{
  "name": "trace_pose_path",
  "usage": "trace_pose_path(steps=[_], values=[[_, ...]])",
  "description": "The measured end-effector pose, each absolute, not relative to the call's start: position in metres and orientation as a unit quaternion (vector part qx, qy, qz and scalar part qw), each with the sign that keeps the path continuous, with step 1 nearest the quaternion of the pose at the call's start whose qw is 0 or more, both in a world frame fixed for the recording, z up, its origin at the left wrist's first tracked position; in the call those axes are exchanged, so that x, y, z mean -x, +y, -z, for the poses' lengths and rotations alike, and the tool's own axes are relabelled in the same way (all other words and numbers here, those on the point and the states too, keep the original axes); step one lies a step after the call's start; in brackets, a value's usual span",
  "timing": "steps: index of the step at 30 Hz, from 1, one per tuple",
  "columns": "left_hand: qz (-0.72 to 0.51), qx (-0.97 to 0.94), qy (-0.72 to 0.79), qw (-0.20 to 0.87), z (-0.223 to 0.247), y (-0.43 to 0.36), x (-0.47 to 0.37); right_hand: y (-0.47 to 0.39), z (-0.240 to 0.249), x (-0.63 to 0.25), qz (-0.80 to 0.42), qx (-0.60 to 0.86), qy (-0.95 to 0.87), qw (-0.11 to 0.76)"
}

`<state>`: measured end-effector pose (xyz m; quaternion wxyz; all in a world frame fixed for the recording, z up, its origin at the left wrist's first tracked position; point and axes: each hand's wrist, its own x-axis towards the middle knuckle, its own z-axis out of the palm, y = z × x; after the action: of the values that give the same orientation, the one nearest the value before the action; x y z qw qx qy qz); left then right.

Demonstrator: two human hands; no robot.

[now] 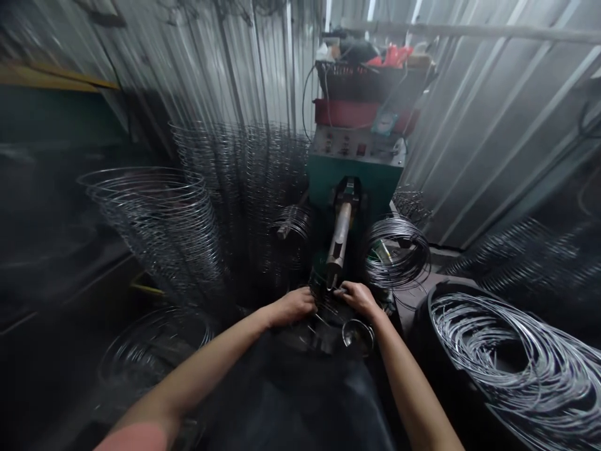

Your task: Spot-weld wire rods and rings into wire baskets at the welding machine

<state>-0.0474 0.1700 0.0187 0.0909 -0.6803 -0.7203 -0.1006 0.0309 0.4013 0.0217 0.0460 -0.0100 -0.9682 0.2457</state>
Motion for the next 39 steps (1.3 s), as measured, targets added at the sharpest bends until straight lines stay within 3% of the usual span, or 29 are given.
trace_pose_path(steps=[7, 13, 15, 19, 24, 32, 39], values=[[0.099, 0.644, -0.751, 0.105, -0.08, 0.09, 0.034, 0.368, -0.033, -0.057, -0.282, 0.046, -0.954, 0.095], [0.26, 0.43, -0.865, 0.003, -0.134, -0.026, 0.021, 0.328, -0.051, -0.05, -0.366, 0.082, -0.924, 0.079], [0.284, 0.353, -0.891, 0.025, -0.142, -0.064, 0.02, 0.311, -0.053, -0.044, -0.387, 0.086, -0.914, 0.085], [0.217, 0.164, -0.956, 0.111, -0.144, -0.127, 0.022, 0.276, -0.052, -0.034, -0.401, 0.087, -0.904, 0.121], [0.155, 0.037, -0.978, 0.133, -0.092, -0.15, 0.015, 0.257, -0.05, -0.036, -0.443, 0.084, -0.88, 0.15], [0.119, 0.015, -0.992, -0.042, 0.071, -0.119, -0.009, 0.273, -0.059, -0.066, -0.496, 0.143, -0.849, 0.115], [0.163, 0.016, -0.983, -0.086, 0.106, -0.126, -0.005, 0.258, -0.074, -0.087, -0.442, 0.092, -0.888, 0.091]])
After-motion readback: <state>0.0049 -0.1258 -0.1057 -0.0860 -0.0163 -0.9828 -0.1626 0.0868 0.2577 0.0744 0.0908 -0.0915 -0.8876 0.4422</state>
